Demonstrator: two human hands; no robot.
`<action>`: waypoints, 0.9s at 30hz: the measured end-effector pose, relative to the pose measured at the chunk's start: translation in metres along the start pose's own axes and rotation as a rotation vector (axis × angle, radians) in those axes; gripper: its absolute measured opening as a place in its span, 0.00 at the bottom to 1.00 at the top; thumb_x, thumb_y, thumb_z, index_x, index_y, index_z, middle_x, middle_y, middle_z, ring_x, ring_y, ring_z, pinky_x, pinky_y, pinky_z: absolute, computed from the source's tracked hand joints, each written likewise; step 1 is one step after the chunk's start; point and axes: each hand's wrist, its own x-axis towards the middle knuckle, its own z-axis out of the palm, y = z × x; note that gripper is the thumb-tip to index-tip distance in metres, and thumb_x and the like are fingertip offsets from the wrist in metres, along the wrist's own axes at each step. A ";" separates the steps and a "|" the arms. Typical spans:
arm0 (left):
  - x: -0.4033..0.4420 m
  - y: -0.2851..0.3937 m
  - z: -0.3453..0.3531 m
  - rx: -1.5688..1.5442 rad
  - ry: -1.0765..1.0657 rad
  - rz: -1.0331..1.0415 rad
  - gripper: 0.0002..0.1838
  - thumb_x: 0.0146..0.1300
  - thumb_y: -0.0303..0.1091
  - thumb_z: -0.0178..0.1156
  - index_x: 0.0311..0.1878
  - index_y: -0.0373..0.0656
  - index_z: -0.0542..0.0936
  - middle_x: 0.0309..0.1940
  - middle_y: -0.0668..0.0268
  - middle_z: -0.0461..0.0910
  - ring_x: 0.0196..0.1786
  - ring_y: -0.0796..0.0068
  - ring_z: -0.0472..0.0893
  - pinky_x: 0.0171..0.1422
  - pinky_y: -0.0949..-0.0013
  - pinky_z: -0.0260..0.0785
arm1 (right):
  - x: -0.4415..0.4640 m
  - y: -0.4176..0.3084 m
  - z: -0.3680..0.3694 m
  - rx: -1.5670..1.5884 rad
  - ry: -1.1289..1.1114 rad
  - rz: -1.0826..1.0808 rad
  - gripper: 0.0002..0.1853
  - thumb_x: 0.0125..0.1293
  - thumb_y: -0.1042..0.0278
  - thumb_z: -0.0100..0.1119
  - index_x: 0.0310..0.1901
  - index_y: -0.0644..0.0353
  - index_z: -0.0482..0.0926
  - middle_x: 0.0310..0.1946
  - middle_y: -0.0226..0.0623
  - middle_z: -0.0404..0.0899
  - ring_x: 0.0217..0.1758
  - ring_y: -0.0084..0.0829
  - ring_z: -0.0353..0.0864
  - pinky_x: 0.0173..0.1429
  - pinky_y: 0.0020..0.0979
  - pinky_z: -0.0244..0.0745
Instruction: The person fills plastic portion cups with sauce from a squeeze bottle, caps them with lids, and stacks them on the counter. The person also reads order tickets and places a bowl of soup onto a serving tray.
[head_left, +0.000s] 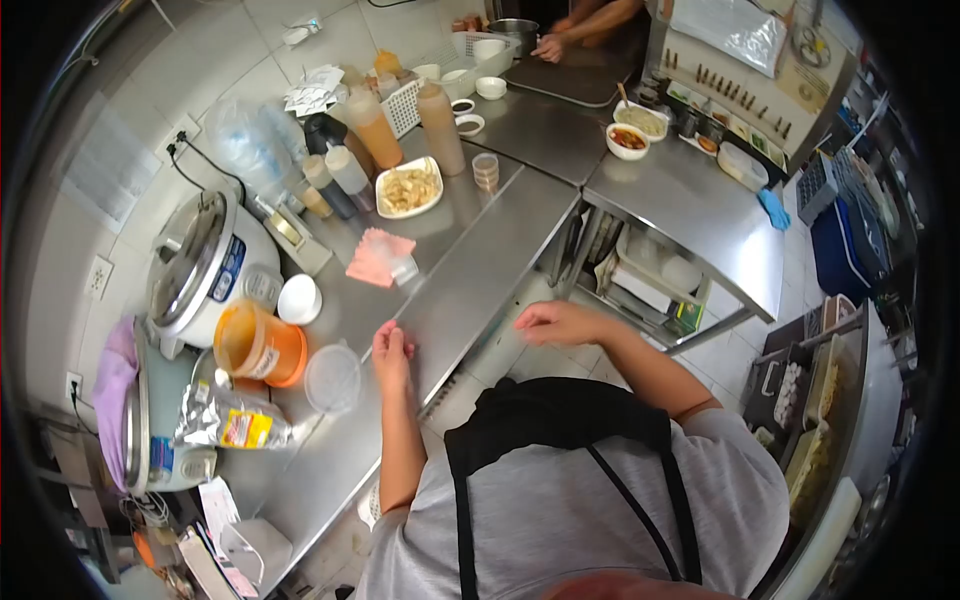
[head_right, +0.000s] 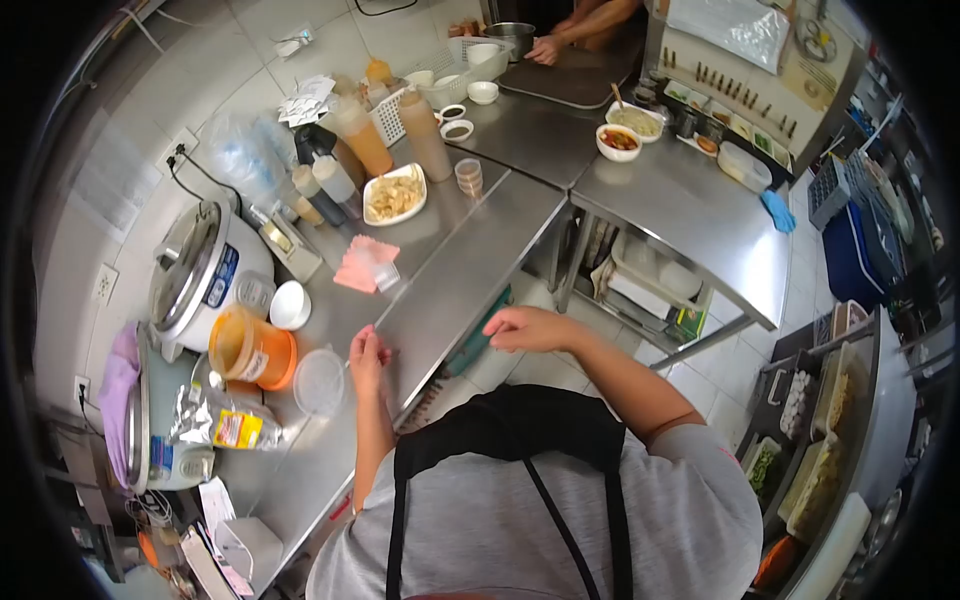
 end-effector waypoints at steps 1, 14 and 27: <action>0.018 0.002 0.010 0.024 0.020 -0.015 0.14 0.59 0.34 0.51 0.47 0.41 0.66 0.25 0.72 0.68 0.20 0.85 0.65 0.22 0.83 0.58 | 0.008 -0.006 -0.023 -0.011 0.015 0.053 0.17 0.58 0.61 0.53 0.45 0.62 0.71 0.35 0.33 0.74 0.35 0.22 0.74 0.41 0.24 0.69; 0.115 -0.035 0.041 0.088 0.293 0.050 0.09 0.62 0.36 0.46 0.41 0.41 0.70 0.21 0.72 0.68 0.17 0.87 0.64 0.17 0.83 0.55 | 0.241 -0.011 -0.383 0.324 0.482 0.209 0.16 0.57 0.53 0.52 0.42 0.53 0.70 0.26 0.27 0.72 0.25 0.20 0.73 0.29 0.23 0.67; 0.117 -0.049 0.061 0.540 0.743 0.204 0.12 0.61 0.39 0.45 0.32 0.39 0.70 0.20 0.73 0.68 0.18 0.87 0.59 0.21 0.82 0.52 | 0.477 0.084 -0.495 0.345 0.721 0.457 0.25 0.53 0.54 0.55 0.48 0.62 0.67 0.34 0.41 0.74 0.28 0.32 0.77 0.33 0.34 0.73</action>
